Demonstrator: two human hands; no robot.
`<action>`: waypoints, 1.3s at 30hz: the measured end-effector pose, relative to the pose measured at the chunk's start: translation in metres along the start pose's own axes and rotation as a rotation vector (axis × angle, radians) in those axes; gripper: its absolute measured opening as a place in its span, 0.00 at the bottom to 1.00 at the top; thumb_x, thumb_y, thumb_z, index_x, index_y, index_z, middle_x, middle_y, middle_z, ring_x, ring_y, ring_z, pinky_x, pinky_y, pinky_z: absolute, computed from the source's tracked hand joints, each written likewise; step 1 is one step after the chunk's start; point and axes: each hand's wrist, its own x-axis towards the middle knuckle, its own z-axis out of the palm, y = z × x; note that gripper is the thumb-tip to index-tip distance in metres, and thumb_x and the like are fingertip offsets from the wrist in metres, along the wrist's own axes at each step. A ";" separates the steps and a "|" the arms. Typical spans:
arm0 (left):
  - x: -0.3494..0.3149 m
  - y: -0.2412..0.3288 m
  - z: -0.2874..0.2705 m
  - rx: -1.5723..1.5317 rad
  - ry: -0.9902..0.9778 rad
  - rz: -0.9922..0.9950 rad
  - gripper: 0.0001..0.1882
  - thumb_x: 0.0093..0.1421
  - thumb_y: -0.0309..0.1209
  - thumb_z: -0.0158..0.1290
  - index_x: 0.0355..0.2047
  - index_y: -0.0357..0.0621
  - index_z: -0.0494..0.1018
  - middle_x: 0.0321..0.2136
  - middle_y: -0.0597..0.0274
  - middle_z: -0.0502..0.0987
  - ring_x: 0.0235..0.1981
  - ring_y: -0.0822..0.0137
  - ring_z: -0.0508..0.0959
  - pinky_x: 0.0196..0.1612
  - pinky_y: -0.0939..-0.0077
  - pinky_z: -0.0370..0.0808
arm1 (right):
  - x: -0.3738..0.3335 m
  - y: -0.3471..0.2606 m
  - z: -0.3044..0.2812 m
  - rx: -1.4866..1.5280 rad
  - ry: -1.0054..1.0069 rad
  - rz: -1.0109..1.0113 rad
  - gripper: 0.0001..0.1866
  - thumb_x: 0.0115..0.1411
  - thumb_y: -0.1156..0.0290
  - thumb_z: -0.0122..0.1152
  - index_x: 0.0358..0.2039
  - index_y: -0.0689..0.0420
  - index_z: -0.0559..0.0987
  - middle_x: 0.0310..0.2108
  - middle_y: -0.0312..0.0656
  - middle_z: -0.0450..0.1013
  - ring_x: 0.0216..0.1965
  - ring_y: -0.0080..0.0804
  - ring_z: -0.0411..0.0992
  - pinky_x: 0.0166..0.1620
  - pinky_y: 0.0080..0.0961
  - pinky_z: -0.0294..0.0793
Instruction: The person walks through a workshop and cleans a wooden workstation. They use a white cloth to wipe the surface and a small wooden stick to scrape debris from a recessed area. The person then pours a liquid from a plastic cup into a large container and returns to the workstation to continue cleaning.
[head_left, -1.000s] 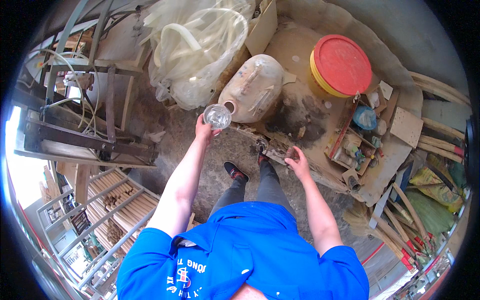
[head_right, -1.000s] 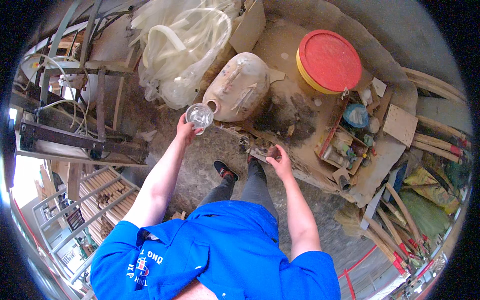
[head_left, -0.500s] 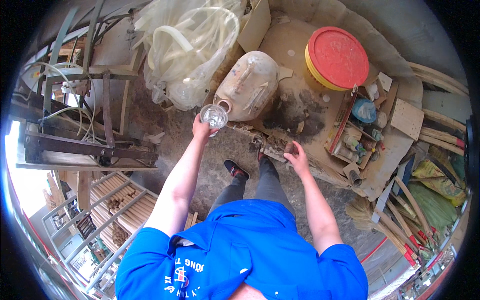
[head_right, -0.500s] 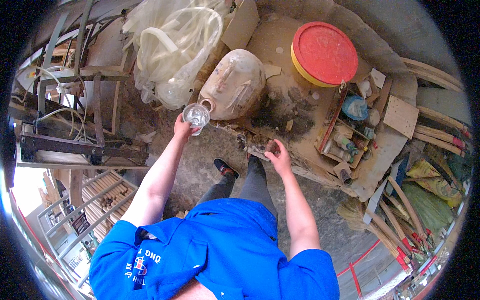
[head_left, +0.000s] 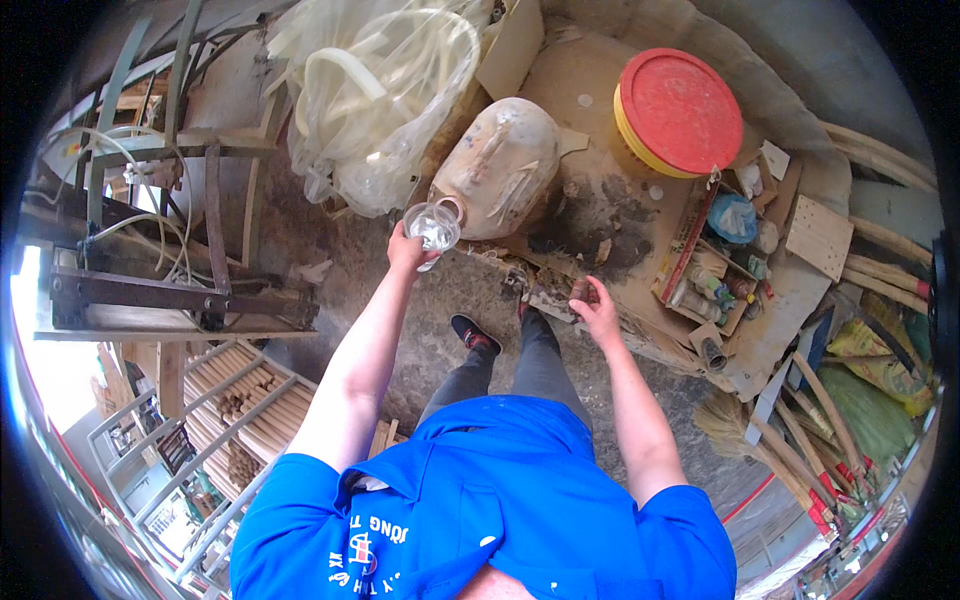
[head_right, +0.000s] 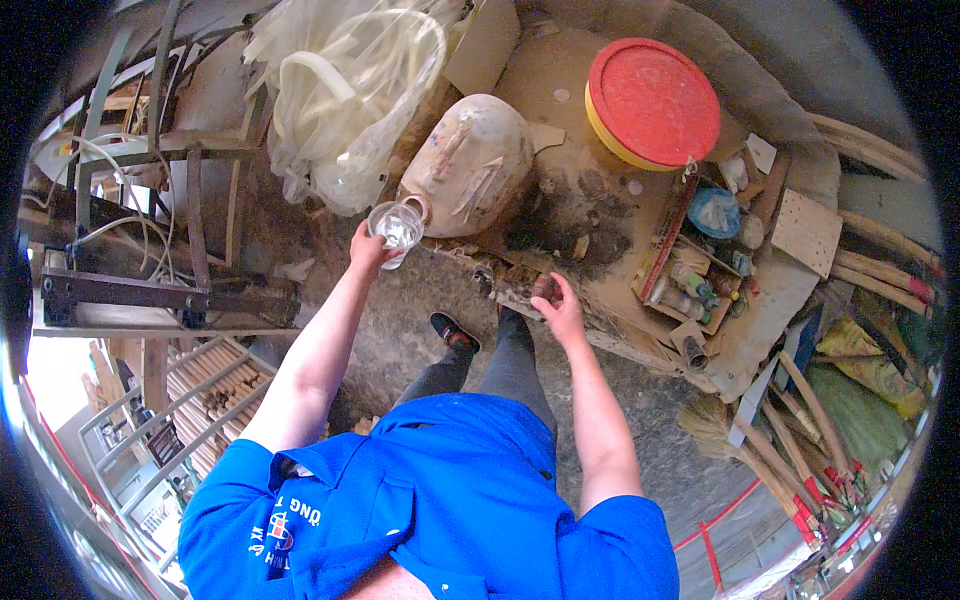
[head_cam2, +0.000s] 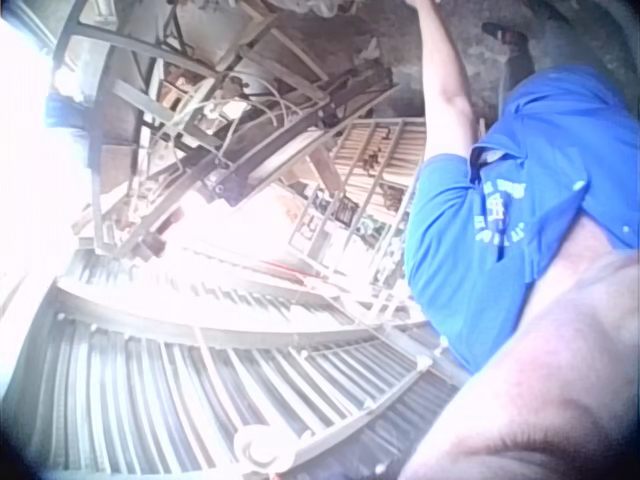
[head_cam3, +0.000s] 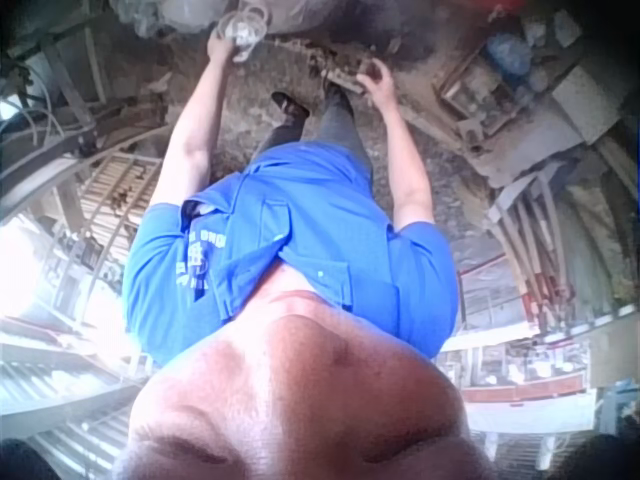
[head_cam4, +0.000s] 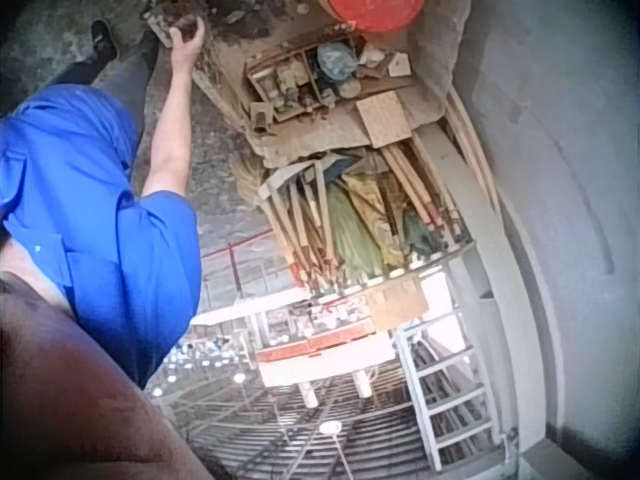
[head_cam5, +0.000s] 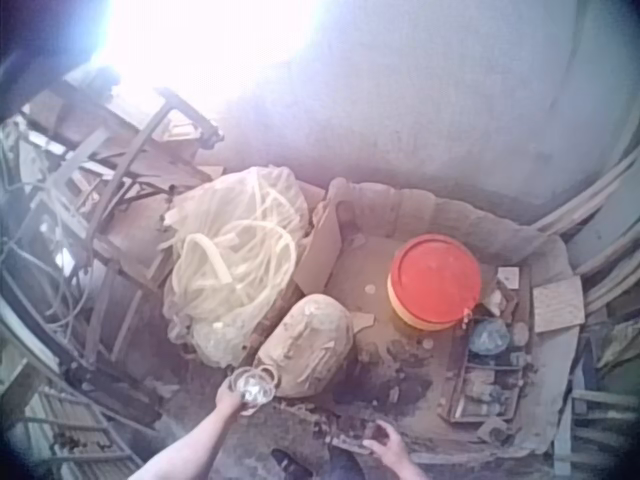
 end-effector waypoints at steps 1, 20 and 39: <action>0.001 0.000 -0.001 -0.010 0.002 0.003 0.30 0.48 0.13 0.39 0.53 0.46 0.59 0.48 0.51 0.67 0.31 0.56 0.78 0.25 0.73 0.81 | 0.000 -0.001 0.001 -0.001 0.000 0.003 0.34 0.46 0.72 0.64 0.54 0.59 0.61 0.38 0.41 0.69 0.31 0.23 0.72 0.33 0.18 0.72; -0.013 -0.064 -0.081 -0.522 -0.137 -0.046 0.36 0.47 0.11 0.36 0.57 0.53 0.50 0.42 0.50 0.67 0.32 0.57 0.77 0.29 0.71 0.81 | 0.086 -0.099 0.177 -1.074 -0.368 -0.635 0.35 0.42 0.70 0.65 0.53 0.47 0.63 0.45 0.46 0.63 0.42 0.41 0.68 0.44 0.32 0.70; -0.103 -0.299 -0.254 -0.968 0.177 -0.195 0.33 0.54 0.16 0.39 0.59 0.55 0.48 0.49 0.46 0.64 0.30 0.56 0.78 0.30 0.69 0.80 | 0.137 -0.076 0.321 -1.830 -0.132 -0.322 0.30 0.48 0.53 0.60 0.43 0.61 0.65 0.38 0.56 0.70 0.39 0.48 0.71 0.41 0.39 0.71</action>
